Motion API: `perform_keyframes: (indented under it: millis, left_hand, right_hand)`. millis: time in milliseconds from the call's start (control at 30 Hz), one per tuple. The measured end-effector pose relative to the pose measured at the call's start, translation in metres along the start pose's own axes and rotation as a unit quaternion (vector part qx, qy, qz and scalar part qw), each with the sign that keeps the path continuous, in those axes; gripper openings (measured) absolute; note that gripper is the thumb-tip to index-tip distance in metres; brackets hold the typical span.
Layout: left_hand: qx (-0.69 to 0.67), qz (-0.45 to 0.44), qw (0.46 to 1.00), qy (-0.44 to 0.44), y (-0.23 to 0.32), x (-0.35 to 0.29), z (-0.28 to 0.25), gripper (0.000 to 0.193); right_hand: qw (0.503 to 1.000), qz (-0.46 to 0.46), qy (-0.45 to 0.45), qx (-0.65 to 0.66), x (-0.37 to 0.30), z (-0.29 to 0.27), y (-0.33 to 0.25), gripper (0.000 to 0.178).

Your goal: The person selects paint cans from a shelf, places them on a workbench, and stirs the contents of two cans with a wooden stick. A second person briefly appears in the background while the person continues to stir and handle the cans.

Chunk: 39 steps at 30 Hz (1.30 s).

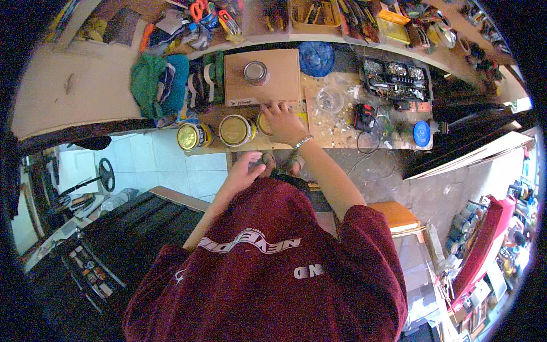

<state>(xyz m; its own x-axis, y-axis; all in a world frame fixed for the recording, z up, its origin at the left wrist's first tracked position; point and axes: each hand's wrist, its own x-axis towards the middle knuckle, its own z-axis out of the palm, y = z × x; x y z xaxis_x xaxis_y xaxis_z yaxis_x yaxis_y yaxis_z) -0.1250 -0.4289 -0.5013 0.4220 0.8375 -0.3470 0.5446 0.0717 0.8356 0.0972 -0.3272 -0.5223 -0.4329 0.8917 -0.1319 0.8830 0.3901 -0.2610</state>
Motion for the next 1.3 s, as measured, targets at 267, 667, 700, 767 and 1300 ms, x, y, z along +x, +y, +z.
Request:
perform_keyframes:
  millis: [267, 667, 700, 767, 1300]
  left_hand:
    - [0.038, 0.115, 0.987, 0.106, 0.005, 0.032, -0.007, 0.073]
    - [-0.099, 0.311, 0.941, 0.09, 0.152, 0.089, -0.06, 0.128]
    - [-0.095, 0.323, 0.938, 0.081, 0.166, 0.09, -0.068, 0.127]
    - [-0.085, 0.345, 0.933, 0.064, 0.195, 0.091, -0.083, 0.125]
    - [-0.081, 0.379, 0.921, 0.028, 0.26, 0.072, -0.1, 0.127]
  right_hand:
    - [0.988, 0.094, 0.005, 0.125, -0.015, -0.046, -0.004, 0.101]
    - [0.981, 0.062, 0.094, 0.161, -0.059, -0.275, -0.023, 0.091]
    - [0.981, 0.033, 0.099, 0.166, -0.063, -0.292, -0.019, 0.091]
    - [0.975, 0.022, 0.085, 0.203, -0.071, -0.319, -0.013, 0.086]
    - [0.989, -0.056, 0.087, 0.105, -0.088, -0.386, 0.01, 0.085]
